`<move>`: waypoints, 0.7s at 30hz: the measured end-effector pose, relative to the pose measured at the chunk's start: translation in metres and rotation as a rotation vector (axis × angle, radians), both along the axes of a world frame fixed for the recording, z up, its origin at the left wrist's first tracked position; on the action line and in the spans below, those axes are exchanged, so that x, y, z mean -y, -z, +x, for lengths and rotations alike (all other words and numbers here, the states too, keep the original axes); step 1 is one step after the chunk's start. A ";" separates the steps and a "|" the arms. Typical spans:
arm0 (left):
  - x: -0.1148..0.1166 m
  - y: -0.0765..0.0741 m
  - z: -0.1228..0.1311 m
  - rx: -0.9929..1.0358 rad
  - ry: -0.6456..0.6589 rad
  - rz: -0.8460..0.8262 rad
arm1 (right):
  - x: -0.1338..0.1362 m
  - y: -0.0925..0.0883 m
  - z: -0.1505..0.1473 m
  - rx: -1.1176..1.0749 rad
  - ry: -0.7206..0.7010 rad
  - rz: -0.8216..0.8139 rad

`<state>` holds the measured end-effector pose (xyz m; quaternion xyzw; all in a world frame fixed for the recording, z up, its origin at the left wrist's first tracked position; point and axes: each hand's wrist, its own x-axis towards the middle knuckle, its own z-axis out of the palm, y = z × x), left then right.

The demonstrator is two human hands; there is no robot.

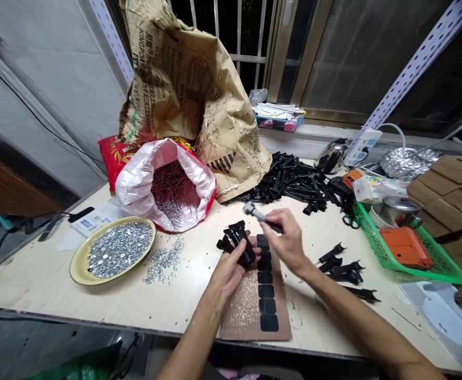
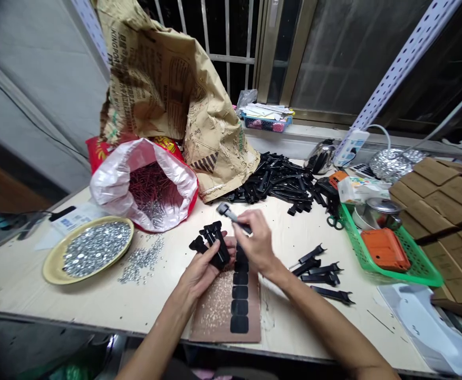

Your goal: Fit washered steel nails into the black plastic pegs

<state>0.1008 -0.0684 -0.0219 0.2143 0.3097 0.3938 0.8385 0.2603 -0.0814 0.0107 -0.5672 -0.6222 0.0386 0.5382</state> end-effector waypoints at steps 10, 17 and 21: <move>-0.003 -0.005 -0.021 -0.078 -0.174 0.022 | 0.014 0.029 -0.044 0.035 -0.316 -0.249; -0.013 -0.007 -0.023 -0.274 -0.154 0.112 | -0.065 0.028 0.102 0.177 0.321 -0.542; -0.011 -0.008 -0.018 -0.286 -0.159 0.117 | -0.090 0.030 0.143 0.231 0.420 -0.606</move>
